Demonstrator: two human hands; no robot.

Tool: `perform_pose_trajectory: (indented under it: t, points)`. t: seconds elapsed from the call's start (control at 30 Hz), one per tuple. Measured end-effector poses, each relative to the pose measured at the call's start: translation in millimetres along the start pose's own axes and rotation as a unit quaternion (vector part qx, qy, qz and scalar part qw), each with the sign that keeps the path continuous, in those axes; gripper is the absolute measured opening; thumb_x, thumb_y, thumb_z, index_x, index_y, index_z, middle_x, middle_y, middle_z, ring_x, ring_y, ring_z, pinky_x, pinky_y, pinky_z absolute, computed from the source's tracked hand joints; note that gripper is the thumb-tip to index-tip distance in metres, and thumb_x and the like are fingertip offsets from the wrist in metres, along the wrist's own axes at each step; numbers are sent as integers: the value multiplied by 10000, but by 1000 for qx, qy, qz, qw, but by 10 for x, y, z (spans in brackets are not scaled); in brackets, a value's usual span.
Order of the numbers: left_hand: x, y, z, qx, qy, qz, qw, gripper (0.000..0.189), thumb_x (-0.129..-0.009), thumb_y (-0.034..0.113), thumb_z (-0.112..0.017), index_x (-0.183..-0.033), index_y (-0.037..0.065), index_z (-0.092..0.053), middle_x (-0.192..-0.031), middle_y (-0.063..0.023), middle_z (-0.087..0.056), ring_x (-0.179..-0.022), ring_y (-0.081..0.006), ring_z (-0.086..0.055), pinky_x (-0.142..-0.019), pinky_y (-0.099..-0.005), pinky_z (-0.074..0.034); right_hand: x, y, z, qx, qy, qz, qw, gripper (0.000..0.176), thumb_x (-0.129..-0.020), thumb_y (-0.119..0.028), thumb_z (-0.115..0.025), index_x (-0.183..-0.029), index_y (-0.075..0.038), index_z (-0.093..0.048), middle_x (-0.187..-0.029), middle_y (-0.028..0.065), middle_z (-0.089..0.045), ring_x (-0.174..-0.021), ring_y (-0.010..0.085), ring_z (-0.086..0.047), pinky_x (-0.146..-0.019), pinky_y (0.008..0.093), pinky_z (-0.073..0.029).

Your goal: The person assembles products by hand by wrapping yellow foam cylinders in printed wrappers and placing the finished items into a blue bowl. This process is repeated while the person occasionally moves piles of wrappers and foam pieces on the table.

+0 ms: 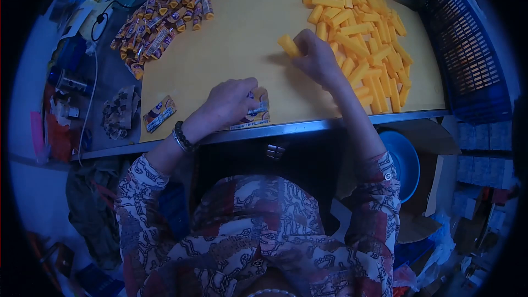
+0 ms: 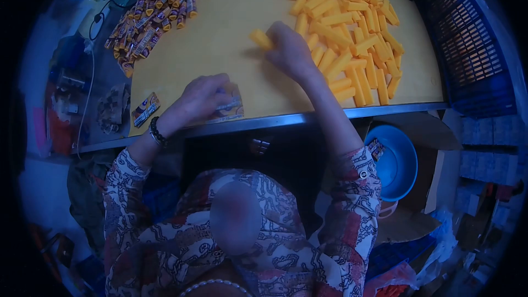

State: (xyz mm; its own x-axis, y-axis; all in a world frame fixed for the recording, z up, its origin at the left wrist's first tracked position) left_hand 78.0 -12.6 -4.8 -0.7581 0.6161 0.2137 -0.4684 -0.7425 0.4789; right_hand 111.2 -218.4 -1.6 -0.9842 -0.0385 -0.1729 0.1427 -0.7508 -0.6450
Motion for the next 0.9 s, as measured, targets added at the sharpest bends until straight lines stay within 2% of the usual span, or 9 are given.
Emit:
perform_pose_trajectory:
  t: [0.13, 0.2, 0.3, 0.43, 0.53, 0.6, 0.7, 0.8, 0.9]
  points:
    - [-275, -184, 126, 20, 36, 23, 999, 259, -772, 222, -651, -931, 50, -540, -901, -152, -615, -915, -338, -580, -781, -437, -449, 98, -150, 51, -113, 18, 52, 992, 373, -725, -19, -653, -1083, -48, -552, -878, 88, -610, -805, 175, -606, -716, 295, -492]
    - [-329, -202, 70, -6, 131, -116, 985, 231, -762, 156, -662, -915, 41, -534, -899, -137, -586, -913, -342, -562, -789, -426, -440, 113, -119, -16, -108, 18, 78, 991, 370, -757, -10, -634, -1113, -56, -543, -918, 98, -622, -841, 181, -614, -740, 288, -499]
    - [-281, -196, 87, 81, 144, -63, 984, 212, -741, 125, -680, -867, 33, -537, -889, -120, -557, -891, -329, -551, -792, -409, -437, 138, -68, -50, -115, 1, 56, 992, 372, -777, -28, -640, -1132, -81, -538, -943, 109, -626, -869, 191, -623, -769, 286, -502]
    - [-248, -230, 137, 44, 154, -50, 986, 172, -729, 134, -691, -826, 36, -589, -842, -108, -559, -846, -307, -552, -775, -394, -442, 188, -183, 6, -104, -4, 37, 994, 367, -794, -55, -645, -1143, -78, -535, -960, 123, -627, -863, 200, -632, -766, 293, -509]
    - [-248, -256, 90, 59, 159, -50, 984, 136, -718, 143, -698, -805, 50, -651, -791, -97, -559, -820, -273, -552, -753, -381, -445, 205, -243, 28, -109, 15, 66, 992, 356, -812, -75, -638, -1152, -80, -534, -961, 125, -631, -853, 211, -637, -761, 303, -517]
    - [-262, -319, 53, 169, 161, -6, 972, 115, -734, 149, -685, -830, 86, -696, -756, -90, -574, -785, -257, -570, -734, -371, -457, 215, -233, 23, -107, 24, 87, 990, 362, -820, -93, -642, -1165, -96, -533, -945, 114, -637, -847, 214, -637, -751, 301, -522]
    - [-211, -291, 85, 77, 154, -14, 985, 131, -773, 179, -658, -857, 85, -698, -805, -95, -627, -788, -250, -608, -734, -363, -473, 240, -239, 59, -81, 48, 91, 991, 370, -816, -87, -649, -1168, -115, -538, -933, 97, -642, -847, 207, -638, -741, 298, -521]
    - [-131, -252, 122, 128, 170, -28, 977, 147, -804, 204, -633, -864, 88, -700, -839, -107, -663, -793, -256, -636, -741, -358, -484, 300, -327, 156, -50, 56, 112, 991, 358, -807, -65, -655, -1148, -105, -553, -924, 90, -640, -820, 197, -635, -717, 289, -517]
    - [-49, -183, 183, 107, 169, -21, 980, 169, -819, 223, -618, -848, 77, -699, -825, -117, -669, -787, -260, -643, -724, -358, -492, 339, -315, 152, -23, 45, 125, 991, 347, -797, -45, -659, -1128, -96, -566, -909, 86, -637, -781, 185, -628, -697, 282, -509]
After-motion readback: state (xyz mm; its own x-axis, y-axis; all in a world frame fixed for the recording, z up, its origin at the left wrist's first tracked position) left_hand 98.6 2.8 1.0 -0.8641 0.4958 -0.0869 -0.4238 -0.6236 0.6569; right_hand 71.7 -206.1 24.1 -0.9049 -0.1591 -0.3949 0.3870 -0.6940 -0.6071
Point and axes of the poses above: each hand's wrist, its own x-axis away from the middle knuckle, its own z-axis out of the back of the hand, y = z × x, the point moved 4 cm from there along -x, towards the middle knuckle
